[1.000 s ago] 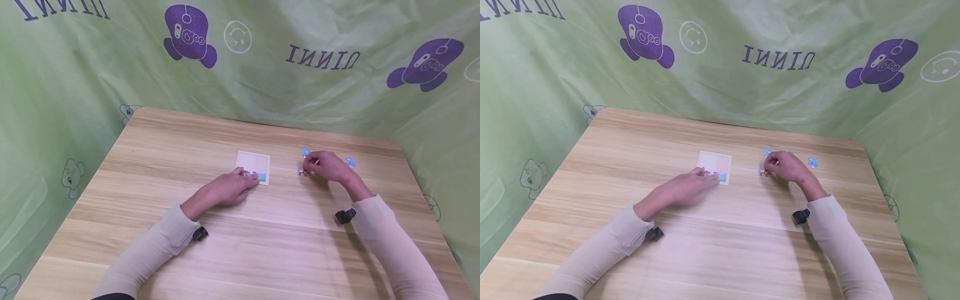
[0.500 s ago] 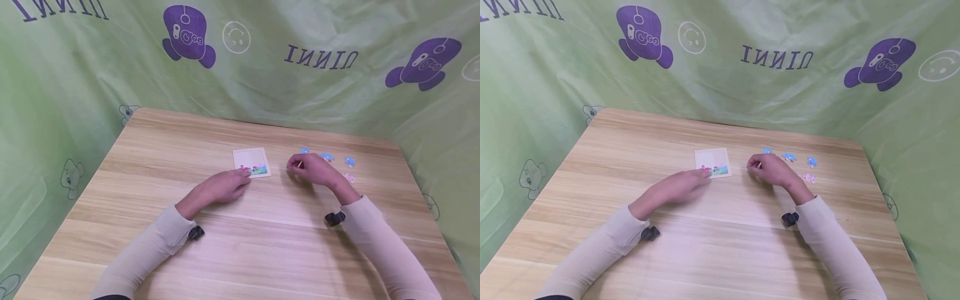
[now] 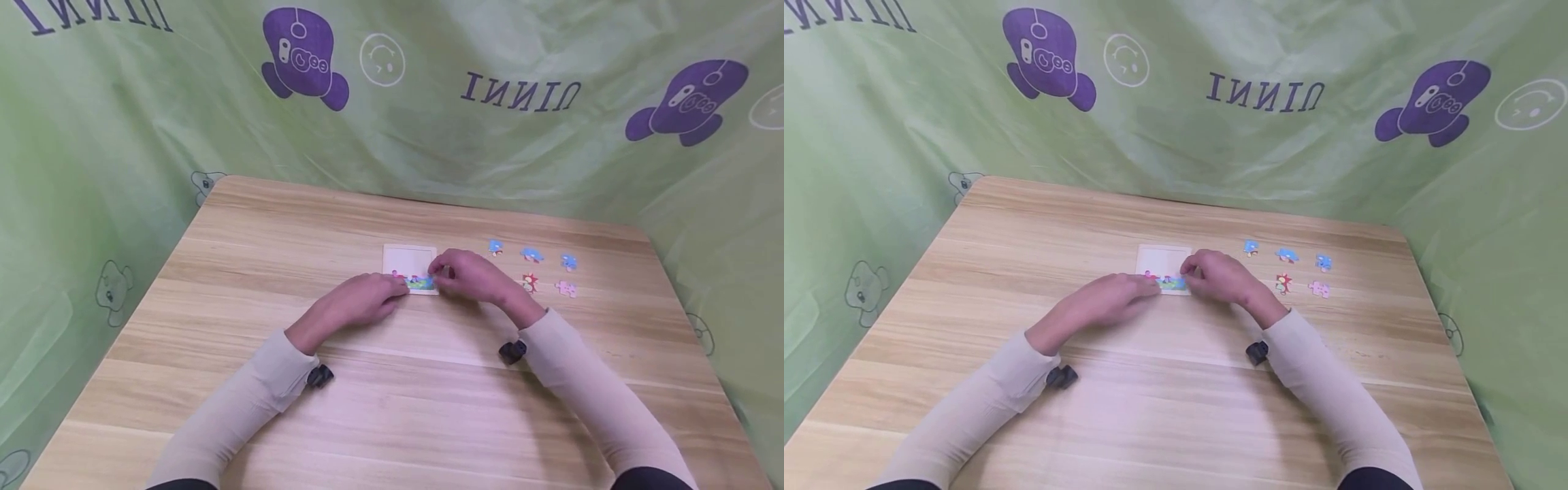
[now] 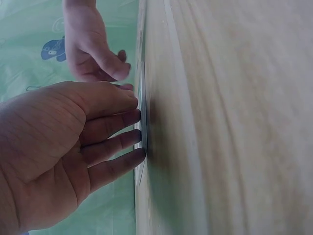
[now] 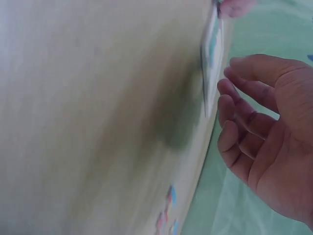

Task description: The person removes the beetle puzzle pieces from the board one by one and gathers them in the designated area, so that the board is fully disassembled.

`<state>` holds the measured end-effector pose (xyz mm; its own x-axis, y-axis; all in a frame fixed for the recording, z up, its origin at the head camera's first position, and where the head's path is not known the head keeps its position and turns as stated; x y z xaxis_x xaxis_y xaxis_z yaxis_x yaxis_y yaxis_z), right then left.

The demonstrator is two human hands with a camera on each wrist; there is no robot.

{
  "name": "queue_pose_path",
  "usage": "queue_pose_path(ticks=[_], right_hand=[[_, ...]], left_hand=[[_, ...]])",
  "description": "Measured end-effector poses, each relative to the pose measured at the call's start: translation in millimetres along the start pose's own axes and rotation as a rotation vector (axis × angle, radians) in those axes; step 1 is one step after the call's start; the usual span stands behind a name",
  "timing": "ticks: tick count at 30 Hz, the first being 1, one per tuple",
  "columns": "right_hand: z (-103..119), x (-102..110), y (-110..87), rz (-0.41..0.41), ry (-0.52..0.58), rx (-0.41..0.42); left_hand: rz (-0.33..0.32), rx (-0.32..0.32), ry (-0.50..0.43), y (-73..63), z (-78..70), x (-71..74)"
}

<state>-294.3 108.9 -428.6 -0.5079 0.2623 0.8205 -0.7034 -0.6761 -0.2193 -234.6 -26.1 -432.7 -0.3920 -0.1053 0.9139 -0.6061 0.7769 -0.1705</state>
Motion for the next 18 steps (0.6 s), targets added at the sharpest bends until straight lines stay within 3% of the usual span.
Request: queue_pose_path(ticks=[6,18], right_hand=[[8,-11,6.2,0.032,-0.055,-0.006],[9,-18,6.5,0.062,-0.031,-0.036]], left_hand=[[-0.016,-0.013,0.002,-1.8,-2.5,3.5],[-0.004,0.0,-0.002,-4.8,0.7,2.1]])
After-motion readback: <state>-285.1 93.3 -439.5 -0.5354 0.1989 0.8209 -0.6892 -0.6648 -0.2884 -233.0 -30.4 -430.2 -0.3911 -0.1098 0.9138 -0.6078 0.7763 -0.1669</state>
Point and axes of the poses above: each hand's wrist, its own y-axis towards the middle knuckle, its own x-axis out of the back of the hand, z = x × y, the point moved 9 cm from there along y, towards the middle knuckle, and after that the axes turned 9 degrees about z, right-handed, at the moved point
